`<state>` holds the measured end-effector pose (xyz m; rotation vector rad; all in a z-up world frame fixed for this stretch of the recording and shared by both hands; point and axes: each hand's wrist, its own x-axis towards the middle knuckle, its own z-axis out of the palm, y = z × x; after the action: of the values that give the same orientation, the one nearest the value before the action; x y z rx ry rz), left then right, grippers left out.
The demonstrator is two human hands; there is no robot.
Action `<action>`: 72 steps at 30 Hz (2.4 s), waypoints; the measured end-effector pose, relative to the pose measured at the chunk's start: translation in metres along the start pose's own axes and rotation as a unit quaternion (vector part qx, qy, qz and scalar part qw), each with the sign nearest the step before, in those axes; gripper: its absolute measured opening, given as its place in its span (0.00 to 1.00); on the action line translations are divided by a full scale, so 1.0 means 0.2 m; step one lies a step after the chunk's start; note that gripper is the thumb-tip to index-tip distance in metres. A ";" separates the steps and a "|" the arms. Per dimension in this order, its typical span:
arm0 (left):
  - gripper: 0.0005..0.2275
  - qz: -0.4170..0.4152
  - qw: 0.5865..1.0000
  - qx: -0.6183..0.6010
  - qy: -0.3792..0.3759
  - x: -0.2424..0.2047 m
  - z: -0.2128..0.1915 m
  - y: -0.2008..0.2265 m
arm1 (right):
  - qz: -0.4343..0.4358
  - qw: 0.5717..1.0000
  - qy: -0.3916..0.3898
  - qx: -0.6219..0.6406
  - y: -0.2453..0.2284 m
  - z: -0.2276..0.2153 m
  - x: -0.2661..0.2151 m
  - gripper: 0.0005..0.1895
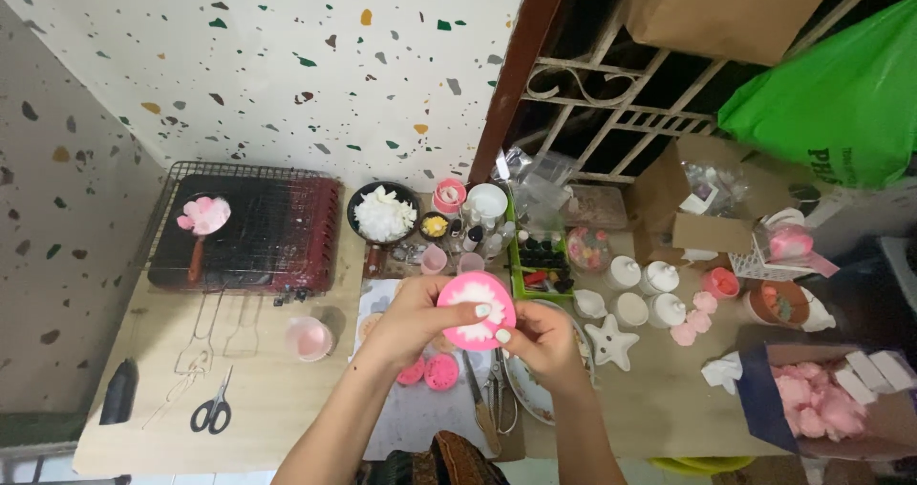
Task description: The recorder is creating decorative floral candles using molds and wax.
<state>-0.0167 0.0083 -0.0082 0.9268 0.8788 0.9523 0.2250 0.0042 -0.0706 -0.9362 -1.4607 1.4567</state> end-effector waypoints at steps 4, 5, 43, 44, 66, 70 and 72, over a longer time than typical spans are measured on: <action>0.13 -0.009 1.000 -0.019 -0.018 0.02 -0.02 -0.04 | 0.006 0.999 -0.005 0.047 0.00 0.01 0.00 0.14; 0.13 -0.021 0.997 -0.058 -0.038 0.03 -0.02 -0.05 | 0.001 0.998 -0.014 0.054 0.00 0.01 0.00 0.16; 0.13 0.022 0.987 -0.155 0.045 0.11 0.00 -0.22 | -0.290 0.865 0.204 -0.355 -0.29 0.37 0.02 0.53; 0.13 0.013 0.986 -0.159 0.044 0.10 0.00 -0.21 | -0.284 0.865 0.206 -0.360 -0.29 0.37 0.02 0.53; 0.12 0.002 0.978 -0.203 0.052 0.12 0.02 -0.21 | -0.198 0.925 0.189 -0.263 -0.15 0.31 0.03 0.51; 0.15 0.004 0.980 -0.193 0.042 0.15 0.01 -0.26 | -0.215 0.902 0.218 -0.305 -0.10 0.31 0.02 0.52; 0.16 -0.002 0.975 -0.215 0.060 0.16 0.01 -0.28 | -0.222 0.890 0.218 -0.332 -0.05 0.30 0.01 0.52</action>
<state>0.0105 0.0214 -0.0647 0.5002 0.7341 1.1483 0.1695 -0.0165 -0.0579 -1.1344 -1.6958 0.3581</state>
